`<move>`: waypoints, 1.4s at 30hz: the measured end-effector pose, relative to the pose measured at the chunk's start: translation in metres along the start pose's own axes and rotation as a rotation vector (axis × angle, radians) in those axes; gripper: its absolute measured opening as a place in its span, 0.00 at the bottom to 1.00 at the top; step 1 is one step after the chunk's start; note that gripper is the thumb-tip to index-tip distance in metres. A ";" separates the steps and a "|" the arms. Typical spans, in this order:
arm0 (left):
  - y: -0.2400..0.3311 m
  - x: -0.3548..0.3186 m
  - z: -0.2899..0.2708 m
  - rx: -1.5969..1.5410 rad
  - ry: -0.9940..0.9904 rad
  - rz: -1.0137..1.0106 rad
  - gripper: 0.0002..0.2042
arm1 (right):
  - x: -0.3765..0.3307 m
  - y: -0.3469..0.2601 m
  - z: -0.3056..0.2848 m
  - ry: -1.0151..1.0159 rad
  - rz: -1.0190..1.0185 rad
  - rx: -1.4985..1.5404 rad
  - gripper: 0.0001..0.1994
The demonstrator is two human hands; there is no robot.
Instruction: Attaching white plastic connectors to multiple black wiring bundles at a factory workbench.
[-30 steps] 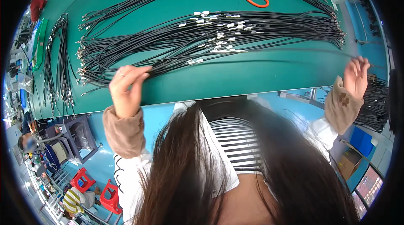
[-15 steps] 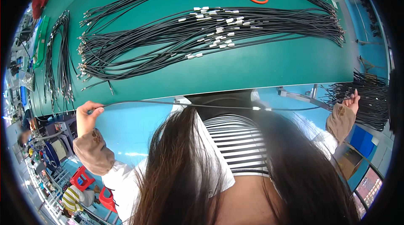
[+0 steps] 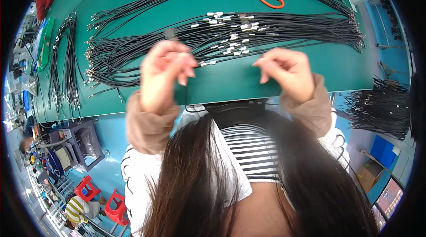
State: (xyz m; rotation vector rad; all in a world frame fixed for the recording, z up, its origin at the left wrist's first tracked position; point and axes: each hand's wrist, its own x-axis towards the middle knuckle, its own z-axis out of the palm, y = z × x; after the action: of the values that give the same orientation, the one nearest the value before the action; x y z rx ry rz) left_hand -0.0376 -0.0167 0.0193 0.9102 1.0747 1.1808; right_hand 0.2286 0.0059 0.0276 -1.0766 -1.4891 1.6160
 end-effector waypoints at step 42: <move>-0.051 0.003 0.048 -0.218 -0.125 -0.262 0.07 | 0.048 0.027 0.028 0.088 -0.024 0.100 0.08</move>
State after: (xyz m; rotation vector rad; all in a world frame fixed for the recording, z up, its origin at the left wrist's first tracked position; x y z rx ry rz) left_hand 0.0217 -0.0221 -0.0171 0.6428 0.9130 0.9879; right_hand 0.1844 0.0337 -0.0051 -1.0561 -1.3449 1.5882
